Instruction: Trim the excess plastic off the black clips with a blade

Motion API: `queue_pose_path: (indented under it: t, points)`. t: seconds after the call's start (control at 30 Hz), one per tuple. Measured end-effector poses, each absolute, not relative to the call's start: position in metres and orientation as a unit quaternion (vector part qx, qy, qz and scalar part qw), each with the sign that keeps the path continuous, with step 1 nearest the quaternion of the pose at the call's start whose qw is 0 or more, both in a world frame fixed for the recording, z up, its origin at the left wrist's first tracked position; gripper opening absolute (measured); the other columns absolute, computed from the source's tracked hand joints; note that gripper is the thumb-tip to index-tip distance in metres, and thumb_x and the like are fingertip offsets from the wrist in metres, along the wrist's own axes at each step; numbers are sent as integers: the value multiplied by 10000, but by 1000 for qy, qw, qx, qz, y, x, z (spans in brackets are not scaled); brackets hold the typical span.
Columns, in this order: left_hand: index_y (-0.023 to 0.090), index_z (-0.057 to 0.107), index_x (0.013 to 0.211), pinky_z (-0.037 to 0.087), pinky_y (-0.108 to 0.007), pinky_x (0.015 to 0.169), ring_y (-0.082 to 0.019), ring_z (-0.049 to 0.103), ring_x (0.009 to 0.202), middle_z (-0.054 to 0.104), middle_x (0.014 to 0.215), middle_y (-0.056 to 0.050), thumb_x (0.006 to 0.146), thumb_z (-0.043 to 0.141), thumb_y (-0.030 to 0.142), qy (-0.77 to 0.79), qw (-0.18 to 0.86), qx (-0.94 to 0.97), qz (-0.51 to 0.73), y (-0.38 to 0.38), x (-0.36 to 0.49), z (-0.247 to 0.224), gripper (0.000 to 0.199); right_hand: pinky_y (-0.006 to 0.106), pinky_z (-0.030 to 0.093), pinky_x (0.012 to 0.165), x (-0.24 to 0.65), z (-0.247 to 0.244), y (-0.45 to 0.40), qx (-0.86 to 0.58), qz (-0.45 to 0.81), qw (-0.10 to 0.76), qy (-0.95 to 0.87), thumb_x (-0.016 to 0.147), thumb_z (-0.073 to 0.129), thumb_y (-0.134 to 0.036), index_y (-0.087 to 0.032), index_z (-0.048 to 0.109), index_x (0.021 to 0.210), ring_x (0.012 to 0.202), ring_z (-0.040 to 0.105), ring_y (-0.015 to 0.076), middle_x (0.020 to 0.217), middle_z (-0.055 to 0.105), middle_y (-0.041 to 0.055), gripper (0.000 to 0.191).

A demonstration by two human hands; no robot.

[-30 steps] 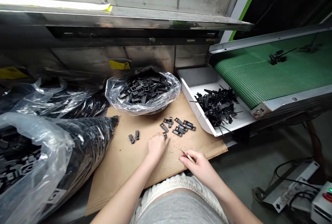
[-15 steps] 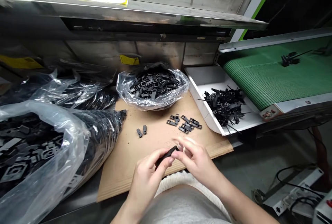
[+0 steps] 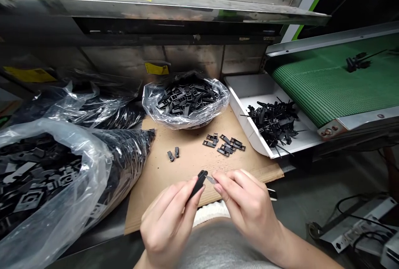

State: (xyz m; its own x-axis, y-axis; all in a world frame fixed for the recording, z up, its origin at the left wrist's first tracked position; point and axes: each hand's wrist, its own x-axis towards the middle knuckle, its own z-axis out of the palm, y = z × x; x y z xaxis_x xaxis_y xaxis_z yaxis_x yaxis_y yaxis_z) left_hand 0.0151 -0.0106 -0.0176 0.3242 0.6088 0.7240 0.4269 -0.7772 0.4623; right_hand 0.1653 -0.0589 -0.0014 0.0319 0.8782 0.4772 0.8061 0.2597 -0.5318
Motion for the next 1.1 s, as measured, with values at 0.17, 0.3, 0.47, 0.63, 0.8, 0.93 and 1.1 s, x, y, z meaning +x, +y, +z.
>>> queue_pose_path:
  t: [0.17, 0.3, 0.47, 0.63, 0.8, 0.93, 1.1]
  points:
    - [98, 629, 942, 504, -242, 701, -123, 612, 737, 672, 814, -53, 685, 654, -20, 311, 84, 811, 488, -11, 17, -18, 284, 268, 428, 617, 167, -2, -60, -605, 64, 386, -693, 896, 439, -179, -127, 622, 1013, 648, 532, 156, 693, 581, 60, 223]
    - [120, 628, 966, 510, -251, 699, -127, 616, 746, 681, 825, -44, 690, 652, -17, 318, 76, 810, 486, -12, 16, -18, 309, 263, 422, 605, 167, -1, -59, -611, 79, 379, -690, 902, 425, -185, -139, 624, 1002, 636, 523, 153, 677, 568, 51, 228]
    - [119, 634, 966, 510, -239, 684, -129, 622, 726, 681, 817, -43, 693, 645, -12, 312, 70, 812, 488, -14, 17, -17, 303, 254, 417, 604, 168, 1, -59, -611, 68, 376, -694, 906, 417, -195, -147, 633, 980, 630, 527, 148, 677, 573, 51, 233]
    - [101, 642, 927, 506, -235, 681, -126, 623, 711, 685, 794, -53, 685, 654, -16, 315, 59, 813, 486, -12, 18, -19, 270, 252, 407, 595, 166, 0, -60, -619, 53, 366, -693, 903, 422, -203, -143, 645, 965, 616, 519, 148, 658, 562, 51, 240]
    - [100, 639, 932, 512, -250, 694, -134, 626, 727, 689, 807, -66, 678, 661, -16, 305, 56, 817, 486, -11, 19, -20, 281, 250, 408, 597, 174, -8, -51, -632, 33, 364, -683, 894, 434, -193, -158, 657, 967, 629, 530, 152, 663, 578, 56, 237]
    - [101, 638, 957, 508, -243, 688, -129, 619, 715, 682, 791, -46, 656, 671, -29, 314, 74, 811, 488, -15, 16, -17, 329, 273, 441, 661, 200, -13, -40, -678, 39, 406, -611, 886, 447, -184, -151, 662, 964, 714, 579, 171, 753, 630, 77, 231]
    - [136, 642, 947, 505, -246, 676, -130, 619, 699, 687, 795, -32, 659, 672, -17, 323, 77, 804, 493, -14, 14, -19, 327, 262, 458, 706, 199, -6, -42, -621, 195, 478, -589, 885, 452, -205, -178, 646, 980, 795, 591, 161, 859, 641, 57, 218]
